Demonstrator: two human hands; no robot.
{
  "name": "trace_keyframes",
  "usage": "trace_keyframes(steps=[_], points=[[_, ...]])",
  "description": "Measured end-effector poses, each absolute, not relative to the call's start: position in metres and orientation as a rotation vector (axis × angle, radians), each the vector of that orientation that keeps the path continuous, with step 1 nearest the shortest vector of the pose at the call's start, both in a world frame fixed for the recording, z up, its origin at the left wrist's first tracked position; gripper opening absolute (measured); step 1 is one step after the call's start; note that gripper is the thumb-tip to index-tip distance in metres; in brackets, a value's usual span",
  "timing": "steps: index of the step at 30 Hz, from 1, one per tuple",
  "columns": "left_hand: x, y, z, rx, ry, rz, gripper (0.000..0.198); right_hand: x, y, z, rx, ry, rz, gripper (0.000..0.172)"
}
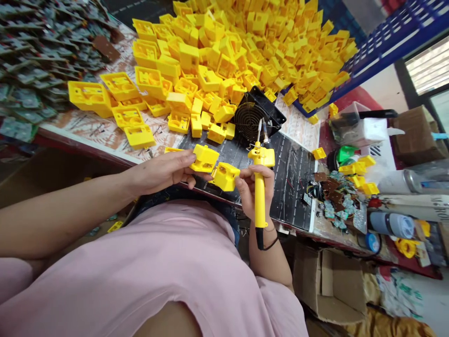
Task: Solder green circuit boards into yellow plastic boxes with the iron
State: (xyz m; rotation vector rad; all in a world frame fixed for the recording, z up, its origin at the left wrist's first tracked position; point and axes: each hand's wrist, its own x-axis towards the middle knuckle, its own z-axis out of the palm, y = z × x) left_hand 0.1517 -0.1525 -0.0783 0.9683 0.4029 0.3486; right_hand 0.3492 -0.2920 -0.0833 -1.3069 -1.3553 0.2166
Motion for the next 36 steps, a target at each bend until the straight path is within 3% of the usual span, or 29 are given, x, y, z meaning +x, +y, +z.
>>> trace_keyframes(steps=[6,10,16,24,29,36], points=[[0.152,-0.154,-0.081,0.935,0.411,0.331,0.043,0.347,-0.291,-0.084,-1.335,-1.389,0.165,0.03],[0.147,-0.151,-0.083,1.042,0.463,0.323,0.051,0.349,-0.296,-0.087,-1.422,-1.428,0.065,0.031],[0.125,-0.13,-0.081,1.758,0.521,0.354,0.068,0.421,-0.312,-0.085,-1.778,-1.453,-0.213,0.024],[0.123,-0.132,-0.089,2.535,0.467,0.445,0.057,0.509,-0.321,-0.067,-2.063,-1.308,-0.456,0.035],[0.139,-0.143,-0.094,2.828,0.515,0.364,0.05,0.425,-0.316,-0.089,-1.798,-1.598,-0.305,0.038],[0.126,-0.128,-0.095,2.862,0.455,0.285,0.066,0.36,-0.29,-0.12,-1.621,-1.935,0.006,0.041]])
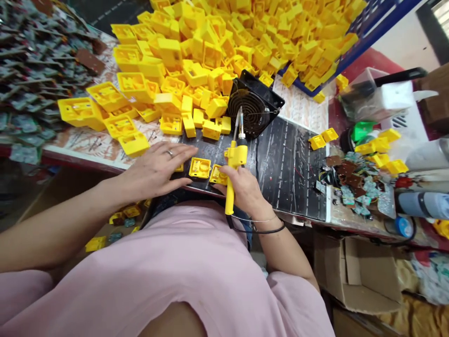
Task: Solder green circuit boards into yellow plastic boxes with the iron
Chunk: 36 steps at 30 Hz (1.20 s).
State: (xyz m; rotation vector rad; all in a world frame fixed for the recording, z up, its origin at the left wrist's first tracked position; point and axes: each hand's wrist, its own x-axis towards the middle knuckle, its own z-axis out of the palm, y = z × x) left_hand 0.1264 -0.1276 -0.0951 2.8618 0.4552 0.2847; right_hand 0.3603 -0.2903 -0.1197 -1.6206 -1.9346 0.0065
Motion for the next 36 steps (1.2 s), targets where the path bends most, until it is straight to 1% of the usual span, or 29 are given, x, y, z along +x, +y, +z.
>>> trace_keyframes(steps=[2,4,6,7,9,11,15,18,20,27,31,36], points=[[0.119,-0.122,-0.102,2.822,0.382,0.356,0.058,0.361,-0.289,-0.12,-1.607,-1.943,0.046,0.039],[0.115,-0.12,-0.111,2.778,0.296,0.443,0.052,0.364,-0.287,-0.113,-1.551,-1.955,0.091,0.046],[0.114,-0.121,-0.116,2.737,0.216,0.502,0.052,0.368,-0.279,-0.102,-1.488,-1.946,0.113,0.049],[0.115,-0.121,-0.117,2.716,0.181,0.514,0.054,0.371,-0.272,-0.096,-1.48,-1.929,0.087,0.046],[0.119,-0.118,-0.113,2.674,0.192,0.521,0.058,0.379,-0.25,-0.088,-1.52,-1.881,-0.02,0.033],[0.127,-0.111,-0.103,2.654,0.337,0.543,0.06,0.386,-0.224,-0.086,-1.591,-1.879,-0.094,0.025],[0.149,-0.085,-0.081,2.726,0.706,0.481,0.047,0.392,-0.192,-0.093,-1.626,-2.009,-0.057,0.023],[0.151,-0.069,-0.074,2.76,0.675,0.353,0.047,0.39,-0.202,-0.095,-1.572,-1.999,-0.037,0.02],[0.144,-0.065,-0.071,2.739,0.65,0.327,0.045,0.391,-0.217,-0.093,-1.551,-1.962,-0.036,0.018],[0.124,-0.064,-0.069,2.667,0.636,0.388,0.033,0.391,-0.227,-0.087,-1.53,-1.928,0.005,0.019],[0.125,-0.065,-0.07,2.7,0.62,0.343,0.036,0.39,-0.22,-0.089,-1.495,-2.009,0.006,0.026],[0.124,-0.064,-0.072,2.637,0.6,0.412,0.033,0.39,-0.216,-0.095,-1.559,-2.074,0.088,0.03]])
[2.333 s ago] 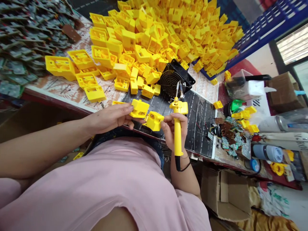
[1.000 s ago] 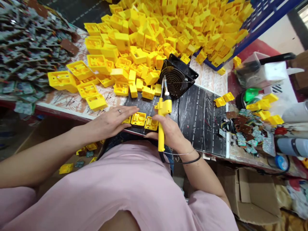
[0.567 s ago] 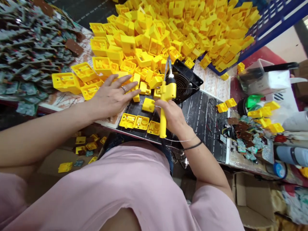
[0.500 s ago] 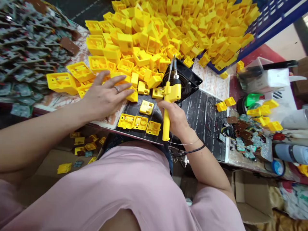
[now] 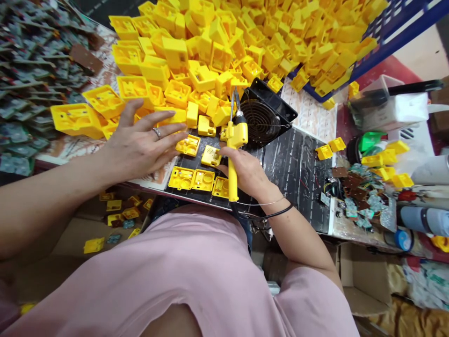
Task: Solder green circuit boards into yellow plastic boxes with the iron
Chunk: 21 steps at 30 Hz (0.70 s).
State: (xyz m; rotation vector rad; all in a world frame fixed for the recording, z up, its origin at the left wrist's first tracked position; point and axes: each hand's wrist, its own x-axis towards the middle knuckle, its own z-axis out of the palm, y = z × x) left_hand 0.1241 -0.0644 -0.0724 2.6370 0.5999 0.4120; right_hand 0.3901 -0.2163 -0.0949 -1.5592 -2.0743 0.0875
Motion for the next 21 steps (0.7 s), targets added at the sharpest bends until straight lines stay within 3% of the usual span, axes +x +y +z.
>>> trace_keyframes(steps=[9,17,21], points=[[0.137,-0.055,-0.084,2.738,0.553,0.34,0.048,0.385,-0.204,-0.105,-1.651,-2.169,0.022,0.036],[0.146,-0.06,-0.07,2.907,0.568,0.232,0.045,0.387,-0.225,-0.032,-1.845,-2.346,-0.219,0.033],[0.163,-0.074,-0.064,2.979,0.579,0.14,0.057,0.382,-0.217,-0.026,-1.751,-2.498,-0.233,0.035]])
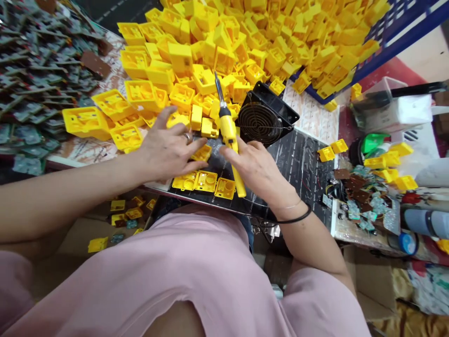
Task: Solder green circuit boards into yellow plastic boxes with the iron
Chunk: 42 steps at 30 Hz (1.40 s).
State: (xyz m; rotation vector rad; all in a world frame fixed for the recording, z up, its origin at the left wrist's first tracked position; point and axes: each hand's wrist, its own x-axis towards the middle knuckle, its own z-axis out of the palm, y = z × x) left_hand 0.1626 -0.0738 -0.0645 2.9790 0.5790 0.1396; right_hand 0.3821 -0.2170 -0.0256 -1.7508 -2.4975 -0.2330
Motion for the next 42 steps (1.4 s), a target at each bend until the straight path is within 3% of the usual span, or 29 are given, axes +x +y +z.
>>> trace_keyframes(steps=[3,6,10,14,20,23,26,28,32,35,42], points=[[0.166,-0.073,-0.064,2.94,0.557,0.145,0.059,0.393,-0.219,-0.033,-1.717,-2.411,-0.25,0.031],[0.161,-0.065,-0.07,2.887,0.552,0.29,0.046,0.409,-0.23,-0.045,-1.73,-2.438,-0.258,0.021],[0.162,-0.063,-0.078,2.882,0.391,0.196,0.033,0.422,-0.234,-0.064,-1.781,-2.415,-0.138,0.021],[0.189,-0.066,-0.069,2.975,0.428,0.171,0.039,0.42,-0.231,-0.078,-1.739,-2.286,-0.095,0.018],[0.253,-0.059,-0.063,3.248,0.381,0.11,0.041,0.396,-0.238,-0.104,-1.537,-1.975,-0.001,0.032],[0.263,-0.053,-0.065,3.244,0.374,0.061,0.042,0.396,-0.246,-0.113,-1.531,-1.983,-0.005,0.024],[0.253,-0.043,-0.061,3.167,0.325,0.024,0.027,0.406,-0.257,-0.11,-1.554,-2.051,-0.084,0.017],[0.238,-0.036,-0.055,2.98,0.327,0.133,0.017,0.413,-0.263,-0.103,-1.567,-2.092,-0.148,0.021],[0.202,-0.025,-0.05,2.186,0.38,0.158,0.033,0.418,-0.266,-0.094,-1.59,-2.142,-0.306,0.035],[0.182,-0.023,-0.055,1.64,0.48,0.045,0.038,0.415,-0.256,-0.094,-1.57,-2.169,-0.397,0.032],[0.161,-0.029,-0.07,1.565,0.568,0.072,0.051,0.404,-0.234,-0.099,-1.584,-2.128,-0.347,0.019]])
